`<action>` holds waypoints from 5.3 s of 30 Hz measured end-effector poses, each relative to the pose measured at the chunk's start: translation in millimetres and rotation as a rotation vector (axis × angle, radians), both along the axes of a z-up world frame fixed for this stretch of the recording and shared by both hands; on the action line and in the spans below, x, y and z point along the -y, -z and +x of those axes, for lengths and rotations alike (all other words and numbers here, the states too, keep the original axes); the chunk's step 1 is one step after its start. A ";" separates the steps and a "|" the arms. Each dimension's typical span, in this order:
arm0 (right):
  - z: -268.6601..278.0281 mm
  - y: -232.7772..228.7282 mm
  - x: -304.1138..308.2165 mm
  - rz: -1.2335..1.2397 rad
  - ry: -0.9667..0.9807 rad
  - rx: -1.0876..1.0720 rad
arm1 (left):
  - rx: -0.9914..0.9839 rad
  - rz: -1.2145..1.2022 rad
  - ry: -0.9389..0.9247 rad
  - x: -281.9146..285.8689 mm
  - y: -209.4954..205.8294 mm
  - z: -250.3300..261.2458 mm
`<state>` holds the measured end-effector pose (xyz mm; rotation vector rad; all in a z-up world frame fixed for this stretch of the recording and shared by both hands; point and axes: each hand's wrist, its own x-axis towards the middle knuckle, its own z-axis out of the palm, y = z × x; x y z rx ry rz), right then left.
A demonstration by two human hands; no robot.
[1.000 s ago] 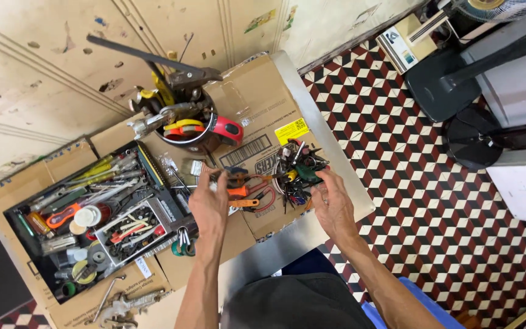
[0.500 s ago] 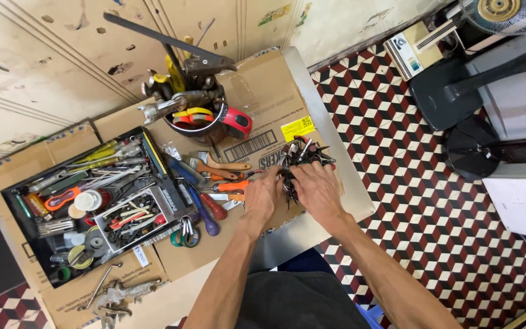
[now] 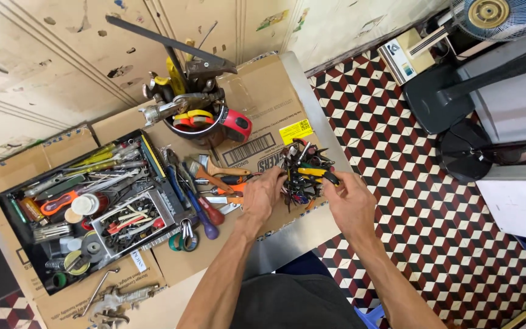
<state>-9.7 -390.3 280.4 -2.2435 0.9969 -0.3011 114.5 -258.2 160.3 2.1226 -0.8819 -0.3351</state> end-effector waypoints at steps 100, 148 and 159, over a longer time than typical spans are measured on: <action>-87.4 26.1 -49.1 0.495 0.054 0.150 | -0.468 -0.425 -0.587 -45.4 -79.6 5.7; 3.6 -42.6 -13.2 1.064 -0.545 0.368 | -0.812 -1.288 -0.837 -124.4 -174.3 -77.0; 17.6 -34.9 -21.8 1.118 -0.660 0.300 | -0.725 -1.293 -0.857 -134.5 -173.0 -96.4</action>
